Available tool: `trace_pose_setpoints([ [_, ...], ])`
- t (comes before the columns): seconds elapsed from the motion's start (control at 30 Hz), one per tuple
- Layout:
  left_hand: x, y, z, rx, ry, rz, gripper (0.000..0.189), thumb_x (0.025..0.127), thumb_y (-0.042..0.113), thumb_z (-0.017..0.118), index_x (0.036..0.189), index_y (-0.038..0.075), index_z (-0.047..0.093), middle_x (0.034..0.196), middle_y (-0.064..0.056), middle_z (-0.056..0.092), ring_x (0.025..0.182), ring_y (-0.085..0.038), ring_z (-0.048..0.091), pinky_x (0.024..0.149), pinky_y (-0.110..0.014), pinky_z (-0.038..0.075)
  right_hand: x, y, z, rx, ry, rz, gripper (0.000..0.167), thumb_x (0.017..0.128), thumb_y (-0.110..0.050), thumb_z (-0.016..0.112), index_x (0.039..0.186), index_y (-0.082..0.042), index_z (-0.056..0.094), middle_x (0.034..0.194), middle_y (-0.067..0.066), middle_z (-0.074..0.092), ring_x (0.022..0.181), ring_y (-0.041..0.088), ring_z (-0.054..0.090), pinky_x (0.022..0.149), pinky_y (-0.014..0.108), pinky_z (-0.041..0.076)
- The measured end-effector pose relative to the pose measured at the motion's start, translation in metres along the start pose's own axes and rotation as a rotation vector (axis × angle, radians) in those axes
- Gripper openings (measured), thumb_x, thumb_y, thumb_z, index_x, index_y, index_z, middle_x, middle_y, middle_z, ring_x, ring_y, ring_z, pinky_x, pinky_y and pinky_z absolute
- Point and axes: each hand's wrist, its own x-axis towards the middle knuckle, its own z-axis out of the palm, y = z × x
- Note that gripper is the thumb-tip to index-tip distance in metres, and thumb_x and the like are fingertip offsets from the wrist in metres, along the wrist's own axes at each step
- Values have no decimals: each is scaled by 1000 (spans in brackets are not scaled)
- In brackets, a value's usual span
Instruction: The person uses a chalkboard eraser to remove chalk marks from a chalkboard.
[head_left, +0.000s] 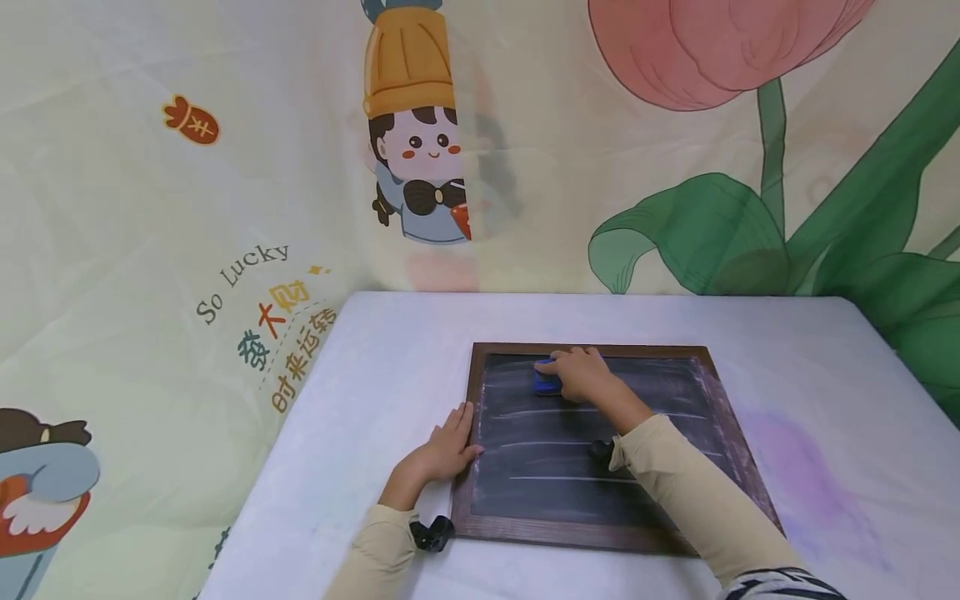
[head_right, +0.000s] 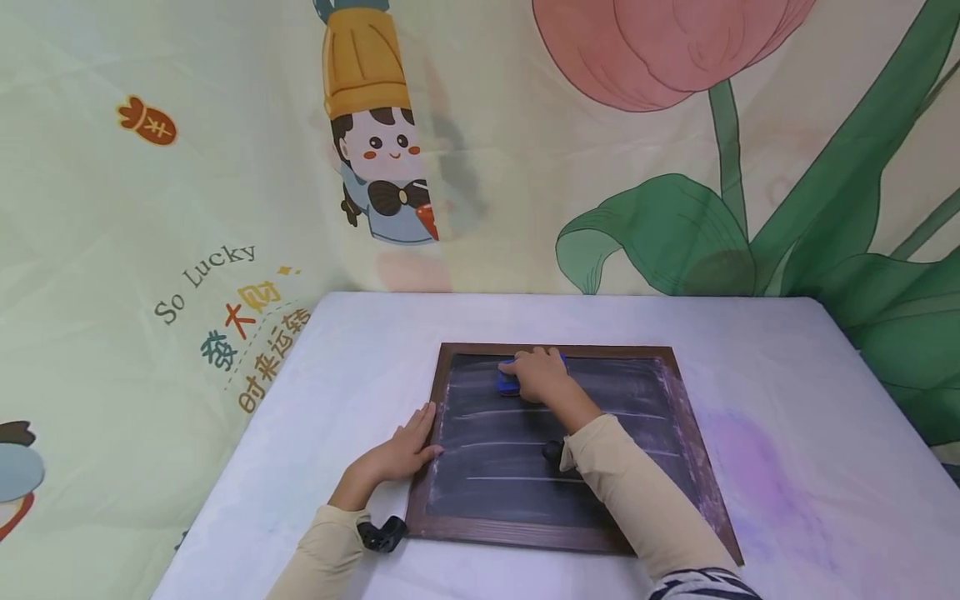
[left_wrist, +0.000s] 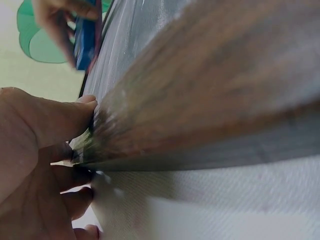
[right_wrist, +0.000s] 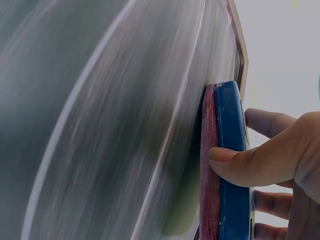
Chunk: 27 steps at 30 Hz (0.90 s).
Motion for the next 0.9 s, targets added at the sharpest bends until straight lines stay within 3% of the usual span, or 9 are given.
trace_pose_setpoints([
  [0.67,-3,1,1,-39,15,-1,67,95,20,47,142,-10,10,148,-30,11,137,-44,10,106,-62,11,-80,126,14,35,60,159,57,78,3,61,131,-16,52,132,24,46,110,47,46,89,62,34],
  [0.9,-1,2,0,-48,-1,8,67,95,19,46,142,-10,8,148,-31,10,137,-45,9,105,-63,11,-105,159,18,43,71,204,54,78,-1,62,129,-15,53,132,24,47,99,46,53,80,58,40],
])
